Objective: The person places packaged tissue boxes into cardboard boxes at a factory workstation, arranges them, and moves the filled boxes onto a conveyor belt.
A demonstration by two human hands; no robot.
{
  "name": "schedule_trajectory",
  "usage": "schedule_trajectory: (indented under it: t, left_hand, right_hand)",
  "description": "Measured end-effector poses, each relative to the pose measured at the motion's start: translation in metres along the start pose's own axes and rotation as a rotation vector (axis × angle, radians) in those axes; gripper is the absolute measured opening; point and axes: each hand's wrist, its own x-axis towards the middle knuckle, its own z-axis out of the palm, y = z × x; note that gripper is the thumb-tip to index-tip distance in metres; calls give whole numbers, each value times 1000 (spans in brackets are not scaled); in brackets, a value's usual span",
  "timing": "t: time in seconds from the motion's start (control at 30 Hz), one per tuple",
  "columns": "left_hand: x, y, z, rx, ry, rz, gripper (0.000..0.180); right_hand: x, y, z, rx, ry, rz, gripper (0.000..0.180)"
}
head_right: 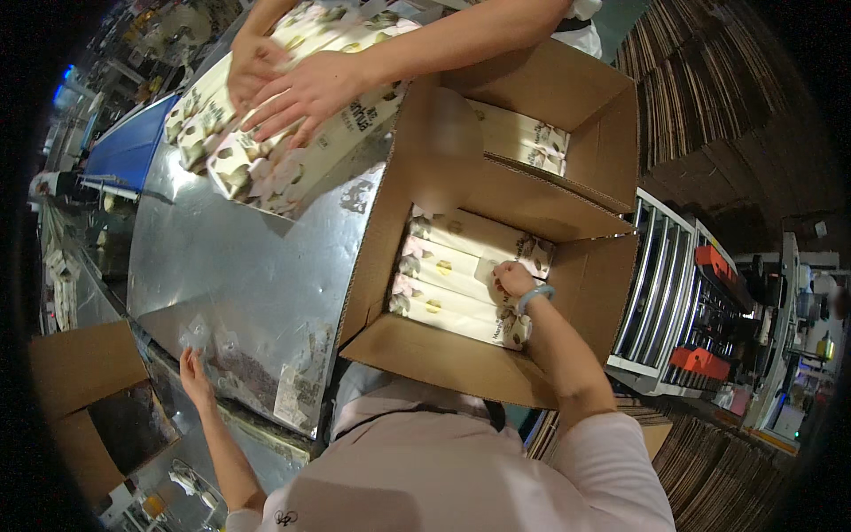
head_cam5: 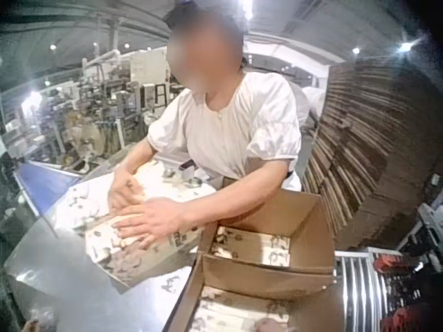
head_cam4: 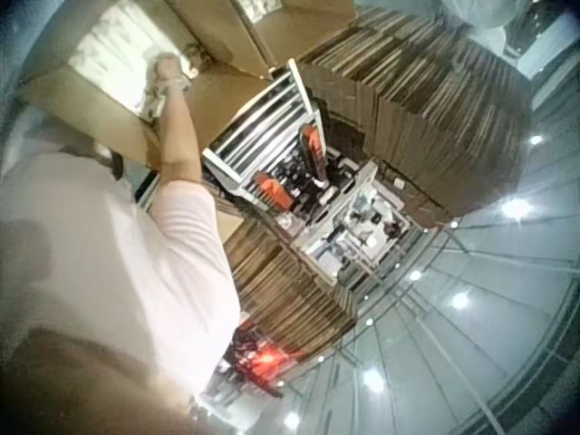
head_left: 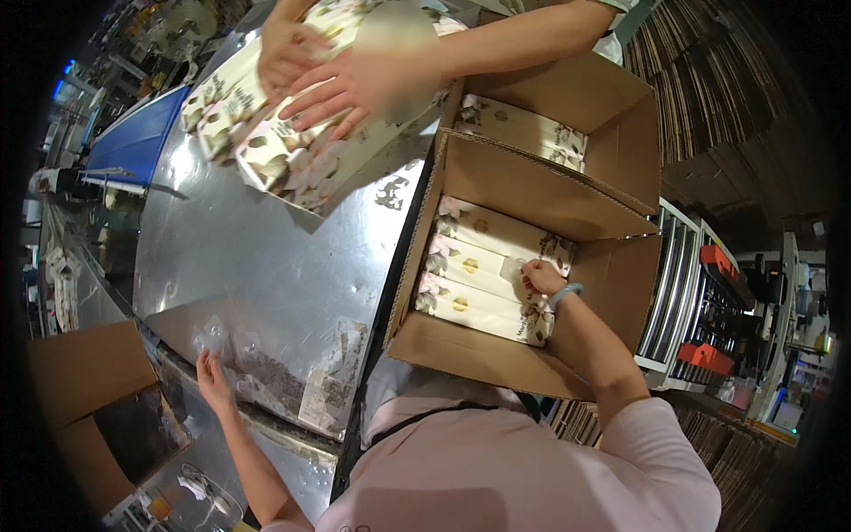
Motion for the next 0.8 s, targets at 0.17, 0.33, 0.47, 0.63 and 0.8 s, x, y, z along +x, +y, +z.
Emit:
schedule_trajectory:
  t: [0.17,0.33,0.47,0.63,0.8]
  left_hand:
    - [-2,-4,-36,-72,77,76,25]
    - [-2,30,-45,-171,17,20,26]
    - [-11,152,13,-115,-81,50,26]
    - [-54,296,111,-451,-670,168,20]
    - [-76,321,152,-454,-885,326,25]
  right_hand:
    - [47,32,21,345,-80,40,23]
    - [43,-13,32,-215,23,67,32]
    - [33,-43,31,-1211,155,52,34]
    - [-85,-171,37,-168,-533,-409,52]
    - [-161,-212,79,162,-631,-561,17]
